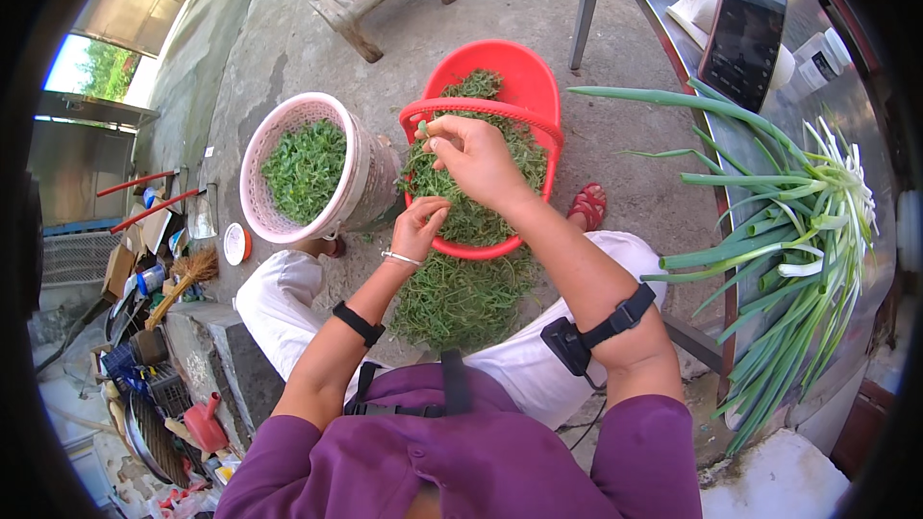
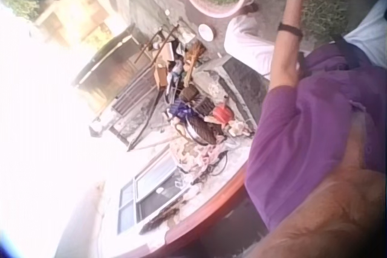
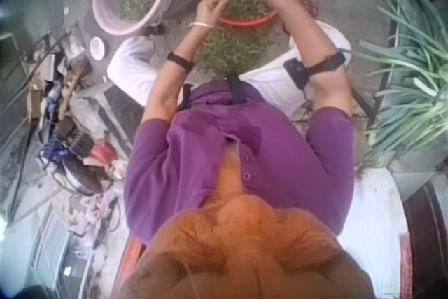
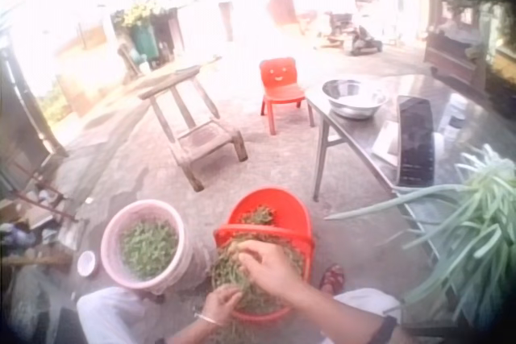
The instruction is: The person sits on the ground and sorts green leafy vegetables by hand, picking up bunches from a red basket, separating leaves from stems, and placing the leaves into a white colander. The stems are discarded onto the floor. The task continues throughout the clip.
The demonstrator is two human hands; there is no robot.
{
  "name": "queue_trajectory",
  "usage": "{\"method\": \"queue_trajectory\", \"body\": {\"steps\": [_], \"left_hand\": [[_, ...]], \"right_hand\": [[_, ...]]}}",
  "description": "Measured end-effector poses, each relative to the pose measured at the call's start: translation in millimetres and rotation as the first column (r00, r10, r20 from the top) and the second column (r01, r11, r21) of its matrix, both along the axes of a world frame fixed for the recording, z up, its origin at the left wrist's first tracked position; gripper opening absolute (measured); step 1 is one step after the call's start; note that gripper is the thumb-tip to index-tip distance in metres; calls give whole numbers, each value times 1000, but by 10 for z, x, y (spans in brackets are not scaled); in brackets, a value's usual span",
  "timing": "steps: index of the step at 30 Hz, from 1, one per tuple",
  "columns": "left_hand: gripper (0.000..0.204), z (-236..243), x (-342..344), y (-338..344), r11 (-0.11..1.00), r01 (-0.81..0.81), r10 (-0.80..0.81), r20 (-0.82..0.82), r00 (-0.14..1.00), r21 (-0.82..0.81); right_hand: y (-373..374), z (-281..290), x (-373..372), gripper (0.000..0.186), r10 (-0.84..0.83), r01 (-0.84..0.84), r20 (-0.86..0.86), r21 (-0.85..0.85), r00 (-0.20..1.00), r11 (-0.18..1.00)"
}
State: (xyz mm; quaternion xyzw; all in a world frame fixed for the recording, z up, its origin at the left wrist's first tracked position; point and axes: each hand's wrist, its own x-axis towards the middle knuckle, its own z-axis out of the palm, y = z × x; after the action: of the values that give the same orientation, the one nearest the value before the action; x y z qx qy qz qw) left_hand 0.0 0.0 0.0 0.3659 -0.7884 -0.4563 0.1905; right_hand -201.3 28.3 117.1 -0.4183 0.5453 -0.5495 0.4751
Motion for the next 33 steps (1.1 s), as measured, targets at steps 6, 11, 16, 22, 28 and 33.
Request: {"method": "queue_trajectory", "body": {"steps": [6,11,16,22,28,33], "left_hand": [[15,678,93,10,977,-42,113,-340,934,208],[15,954,132,46,967,-56,158,-415,896,248],[23,950,110,85,840,-121,402,-456,794,529],[23,772,103,128,865,-91,334,-429,839,494],[18,774,193,55,856,-142,337,-329,882,497],[20,960,100,107,861,-275,470,-459,754,429]], "right_hand": [[113,-137,-134,30,-4,-45,-634,-60,773,997],[163,-144,-70,28,270,-235,-630,141,728,962],[126,-90,-86,17,155,-133,-369,85,916,987],[51,-31,-193,14,28,-23,-43,120,999,993],[78,-16,-201,12,-32,26,114,58,993,998],[53,-38,-113,18,-70,69,-183,-13,981,998]]}}
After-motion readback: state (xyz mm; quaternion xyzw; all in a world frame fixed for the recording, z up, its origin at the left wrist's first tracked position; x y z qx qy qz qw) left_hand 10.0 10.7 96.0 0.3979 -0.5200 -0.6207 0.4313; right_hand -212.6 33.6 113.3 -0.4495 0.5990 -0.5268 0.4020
